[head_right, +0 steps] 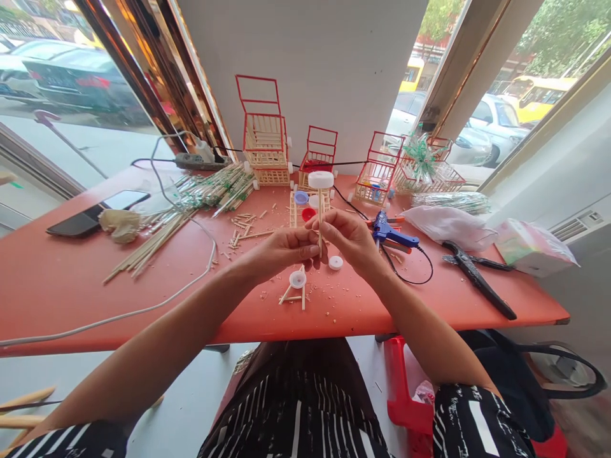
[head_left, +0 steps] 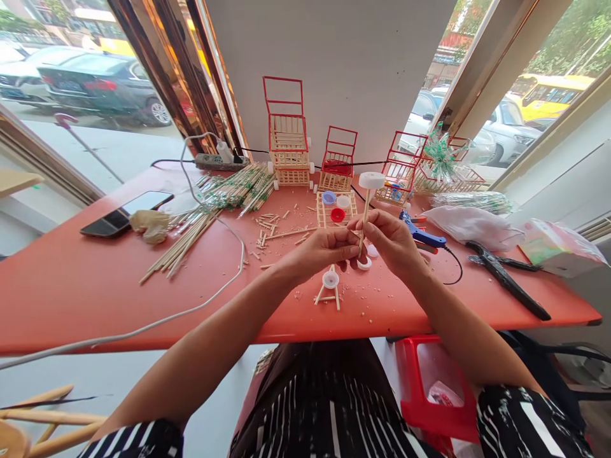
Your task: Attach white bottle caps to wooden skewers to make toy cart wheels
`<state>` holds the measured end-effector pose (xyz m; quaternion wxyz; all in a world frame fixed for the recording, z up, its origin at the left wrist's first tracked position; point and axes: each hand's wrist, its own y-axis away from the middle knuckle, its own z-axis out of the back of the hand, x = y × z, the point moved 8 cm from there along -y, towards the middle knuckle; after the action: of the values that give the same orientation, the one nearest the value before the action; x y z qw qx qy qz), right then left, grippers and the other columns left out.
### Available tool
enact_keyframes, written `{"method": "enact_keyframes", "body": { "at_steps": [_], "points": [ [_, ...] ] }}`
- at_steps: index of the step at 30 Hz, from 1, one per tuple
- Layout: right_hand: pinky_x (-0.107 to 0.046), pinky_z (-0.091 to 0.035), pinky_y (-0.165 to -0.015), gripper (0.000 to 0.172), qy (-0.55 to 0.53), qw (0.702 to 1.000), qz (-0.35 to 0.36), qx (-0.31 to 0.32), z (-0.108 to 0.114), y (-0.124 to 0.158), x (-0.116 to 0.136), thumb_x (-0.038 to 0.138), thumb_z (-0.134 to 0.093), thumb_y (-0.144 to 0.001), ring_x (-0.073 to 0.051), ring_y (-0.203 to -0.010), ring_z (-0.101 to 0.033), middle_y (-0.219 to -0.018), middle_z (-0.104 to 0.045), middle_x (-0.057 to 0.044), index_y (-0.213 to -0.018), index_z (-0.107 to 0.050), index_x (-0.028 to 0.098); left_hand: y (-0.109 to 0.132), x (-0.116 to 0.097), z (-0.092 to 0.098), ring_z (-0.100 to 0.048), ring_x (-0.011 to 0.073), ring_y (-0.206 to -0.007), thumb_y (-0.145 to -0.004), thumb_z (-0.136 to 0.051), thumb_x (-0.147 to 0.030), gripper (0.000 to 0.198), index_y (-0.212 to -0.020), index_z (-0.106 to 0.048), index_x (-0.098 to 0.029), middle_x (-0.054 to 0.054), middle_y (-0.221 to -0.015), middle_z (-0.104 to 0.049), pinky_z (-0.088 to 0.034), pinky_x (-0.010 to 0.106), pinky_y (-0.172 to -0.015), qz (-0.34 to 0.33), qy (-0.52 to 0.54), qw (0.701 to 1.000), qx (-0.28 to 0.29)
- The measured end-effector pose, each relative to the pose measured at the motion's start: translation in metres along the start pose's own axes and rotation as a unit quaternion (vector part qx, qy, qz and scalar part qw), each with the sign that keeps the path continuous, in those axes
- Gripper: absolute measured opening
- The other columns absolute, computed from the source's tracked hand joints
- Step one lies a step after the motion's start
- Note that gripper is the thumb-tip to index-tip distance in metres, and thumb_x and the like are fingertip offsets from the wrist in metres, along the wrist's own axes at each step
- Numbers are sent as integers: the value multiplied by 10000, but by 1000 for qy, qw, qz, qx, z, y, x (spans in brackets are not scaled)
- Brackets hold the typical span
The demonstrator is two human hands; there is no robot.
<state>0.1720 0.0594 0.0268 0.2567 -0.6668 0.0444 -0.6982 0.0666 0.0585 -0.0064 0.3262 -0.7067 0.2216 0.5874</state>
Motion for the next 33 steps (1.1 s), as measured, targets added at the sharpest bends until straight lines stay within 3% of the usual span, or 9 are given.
{"method": "enact_keyframes", "body": {
  "at_steps": [3,8,15,20,25,33],
  "points": [
    [-264,-518,-581,311,5,1000,-4,3,-3,-1,0,525,-717,-908,-91,-577,-558,-901,-705,-10,-846,-652,227,-2,4,3,-647,121,-696,-792,-819,-435,358,-896,-681,-122,88,-885,-741,-500,235,-607,8,-13,1000,-15],
    [-286,-521,-651,341,-6,1000,-10,-4,-5,-2,0,548,-765,-854,-131,-683,-588,-883,-693,-20,-827,-643,231,-4,6,9,-620,107,-660,-722,-846,-347,312,-874,-675,-135,26,-802,-694,-467,225,-591,-7,-32,998,-52],
    [-308,-506,-846,301,18,999,11,-33,1,-3,-3,503,-781,-856,-166,-890,-620,-903,-675,-24,-835,-667,226,5,-15,36,-657,129,-778,-707,-873,-394,451,-1011,-672,-128,57,-948,-712,-516,248,-688,-21,-71,985,-155],
    [-289,-489,-780,327,60,998,8,-22,-4,-3,-17,532,-754,-869,-153,-814,-586,-846,-646,-6,-843,-667,218,15,-47,40,-636,153,-930,-718,-867,-457,605,-1197,-641,-166,99,-1153,-685,-545,248,-756,-148,-81,959,-229],
    [-272,-454,-718,334,134,990,22,-23,-6,-1,-25,538,-710,-905,-142,-770,-575,-824,-661,1,-870,-680,207,17,-49,32,-650,188,-1033,-728,-865,-484,639,-1242,-645,-175,134,-1283,-684,-546,254,-798,-166,-77,955,-235],
    [-278,-435,-718,289,164,986,31,-4,-8,-1,-34,504,-669,-948,-141,-777,-576,-862,-668,-2,-924,-685,216,23,-50,38,-705,194,-999,-745,-863,-465,504,-1133,-709,-182,96,-1139,-755,-553,259,-795,-192,-79,933,-293]
  ]
}}
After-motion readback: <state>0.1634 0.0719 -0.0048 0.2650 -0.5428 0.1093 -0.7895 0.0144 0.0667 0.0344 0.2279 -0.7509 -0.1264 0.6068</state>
